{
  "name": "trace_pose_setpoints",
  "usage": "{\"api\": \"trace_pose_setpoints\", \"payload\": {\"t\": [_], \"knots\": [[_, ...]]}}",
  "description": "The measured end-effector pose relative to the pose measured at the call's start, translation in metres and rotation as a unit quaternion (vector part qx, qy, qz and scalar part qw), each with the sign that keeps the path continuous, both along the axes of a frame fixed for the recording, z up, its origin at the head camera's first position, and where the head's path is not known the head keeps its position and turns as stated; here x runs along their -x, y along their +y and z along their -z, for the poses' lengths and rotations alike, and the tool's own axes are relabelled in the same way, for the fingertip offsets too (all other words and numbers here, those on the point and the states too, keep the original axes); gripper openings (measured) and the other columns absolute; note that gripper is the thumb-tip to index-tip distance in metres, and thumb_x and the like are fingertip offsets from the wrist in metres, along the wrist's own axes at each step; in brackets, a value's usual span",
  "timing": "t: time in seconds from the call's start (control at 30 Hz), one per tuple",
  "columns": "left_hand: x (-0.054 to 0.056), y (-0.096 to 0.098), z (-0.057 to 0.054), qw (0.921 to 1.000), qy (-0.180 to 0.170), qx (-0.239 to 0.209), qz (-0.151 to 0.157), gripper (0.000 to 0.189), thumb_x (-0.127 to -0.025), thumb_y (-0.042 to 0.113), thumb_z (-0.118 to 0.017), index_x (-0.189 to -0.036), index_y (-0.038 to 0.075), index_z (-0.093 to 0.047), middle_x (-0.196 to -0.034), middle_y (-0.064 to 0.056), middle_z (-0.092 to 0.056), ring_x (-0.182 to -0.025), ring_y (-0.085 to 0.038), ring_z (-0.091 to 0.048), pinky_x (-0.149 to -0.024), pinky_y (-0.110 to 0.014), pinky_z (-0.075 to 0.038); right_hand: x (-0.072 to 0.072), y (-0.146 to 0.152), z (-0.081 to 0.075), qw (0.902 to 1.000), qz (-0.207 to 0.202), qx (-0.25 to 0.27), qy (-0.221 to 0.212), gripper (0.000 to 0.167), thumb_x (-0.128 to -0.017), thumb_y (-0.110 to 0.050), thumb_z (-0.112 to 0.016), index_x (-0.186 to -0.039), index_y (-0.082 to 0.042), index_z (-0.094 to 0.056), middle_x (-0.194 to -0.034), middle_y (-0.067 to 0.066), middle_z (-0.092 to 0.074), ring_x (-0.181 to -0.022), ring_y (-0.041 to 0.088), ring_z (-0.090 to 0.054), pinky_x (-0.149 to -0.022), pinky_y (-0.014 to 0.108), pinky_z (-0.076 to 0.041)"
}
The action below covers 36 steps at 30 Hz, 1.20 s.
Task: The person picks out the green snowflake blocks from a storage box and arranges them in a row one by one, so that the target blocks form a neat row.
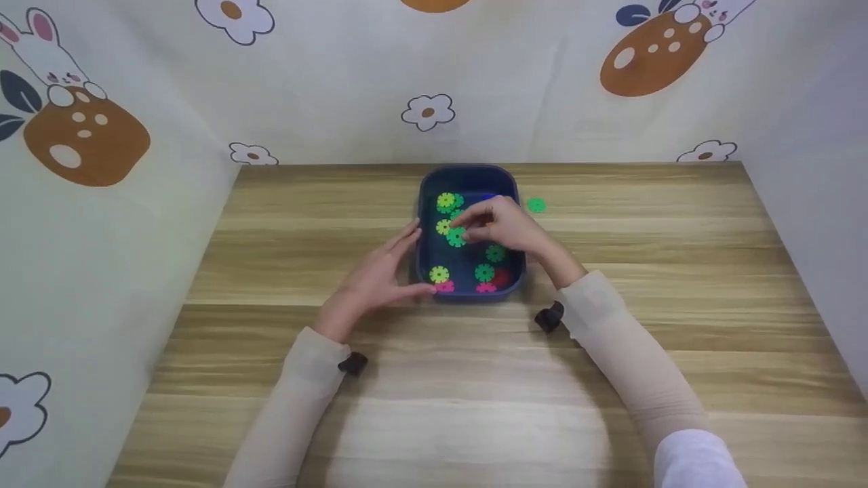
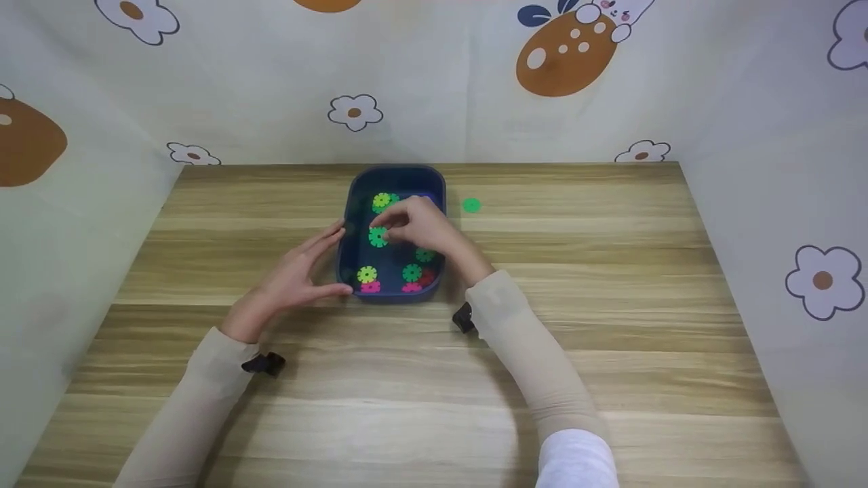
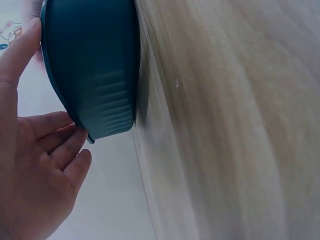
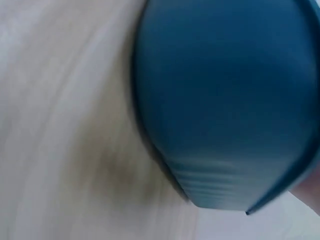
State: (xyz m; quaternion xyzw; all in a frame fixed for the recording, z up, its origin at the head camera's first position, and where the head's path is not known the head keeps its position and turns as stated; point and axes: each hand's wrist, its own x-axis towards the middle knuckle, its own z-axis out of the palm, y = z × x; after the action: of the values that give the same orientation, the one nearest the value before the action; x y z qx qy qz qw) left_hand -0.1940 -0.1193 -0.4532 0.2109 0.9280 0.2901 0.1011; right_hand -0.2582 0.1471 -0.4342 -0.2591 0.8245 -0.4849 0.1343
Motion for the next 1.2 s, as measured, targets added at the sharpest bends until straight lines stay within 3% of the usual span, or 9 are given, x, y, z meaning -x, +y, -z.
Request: {"api": "trace_pose_setpoints", "payload": {"t": [0.37,0.57,0.87,1.0,1.2], "knots": [[-0.001,-0.001,0.005,0.9999,0.012,-0.006,0.002,0.102,-0.079,0.059,-0.076,-0.158,0.017,-0.028,-0.169,0.008,-0.015,-0.153,-0.025,-0.028,-0.121,-0.052,-0.031,0.004,0.019,-0.006,0.9987,0.033,0.027,-0.028,0.024,-0.090,-0.002,-0.069,-0.113,0.005,-0.072,-0.112,0.025,-0.072,-0.079,0.002,-0.068,-0.074,0.016,-0.057],[0.000,-0.001,0.004,0.9999,0.011,0.000,0.000,0.103,-0.078,0.060,-0.077,-0.159,0.018,-0.028,-0.169,0.007,-0.015,-0.153,-0.027,-0.028,-0.121,-0.054,-0.031,0.007,0.031,-0.011,0.9967,0.069,0.032,-0.027,0.024,-0.091,-0.001,-0.068,-0.115,0.005,-0.071,-0.108,0.026,-0.071,-0.077,0.004,-0.068,-0.075,0.024,-0.061],[0.000,-0.001,0.003,0.9998,0.020,0.008,0.005,0.105,-0.077,0.060,-0.077,-0.159,0.019,-0.026,-0.169,0.006,-0.014,-0.152,-0.028,-0.030,-0.120,-0.054,-0.033,0.013,0.053,-0.013,0.9906,0.127,0.033,-0.040,0.028,-0.091,-0.010,-0.071,-0.118,-0.002,-0.072,-0.105,0.017,-0.072,-0.078,0.008,-0.065,-0.076,0.024,-0.061],[0.001,0.000,0.002,0.9998,0.017,0.007,0.003,0.105,-0.077,0.061,-0.077,-0.159,0.019,-0.027,-0.169,0.008,-0.014,-0.152,-0.027,-0.029,-0.120,-0.054,-0.032,0.015,0.063,-0.014,0.9883,0.141,0.042,-0.040,0.028,-0.092,-0.005,-0.069,-0.119,0.003,-0.070,-0.106,0.015,-0.073,-0.078,0.004,-0.064,-0.076,0.021,-0.060],[0.001,0.000,0.001,0.9998,0.016,0.010,0.008,0.106,-0.077,0.063,-0.076,-0.159,0.017,-0.027,-0.169,0.008,-0.014,-0.153,-0.026,-0.027,-0.121,-0.051,-0.032,0.007,0.071,-0.027,0.9840,0.159,0.077,-0.026,0.029,-0.089,0.005,-0.067,-0.117,0.012,-0.067,-0.094,0.004,-0.074,-0.074,0.002,-0.067,-0.070,0.017,-0.059]]}}
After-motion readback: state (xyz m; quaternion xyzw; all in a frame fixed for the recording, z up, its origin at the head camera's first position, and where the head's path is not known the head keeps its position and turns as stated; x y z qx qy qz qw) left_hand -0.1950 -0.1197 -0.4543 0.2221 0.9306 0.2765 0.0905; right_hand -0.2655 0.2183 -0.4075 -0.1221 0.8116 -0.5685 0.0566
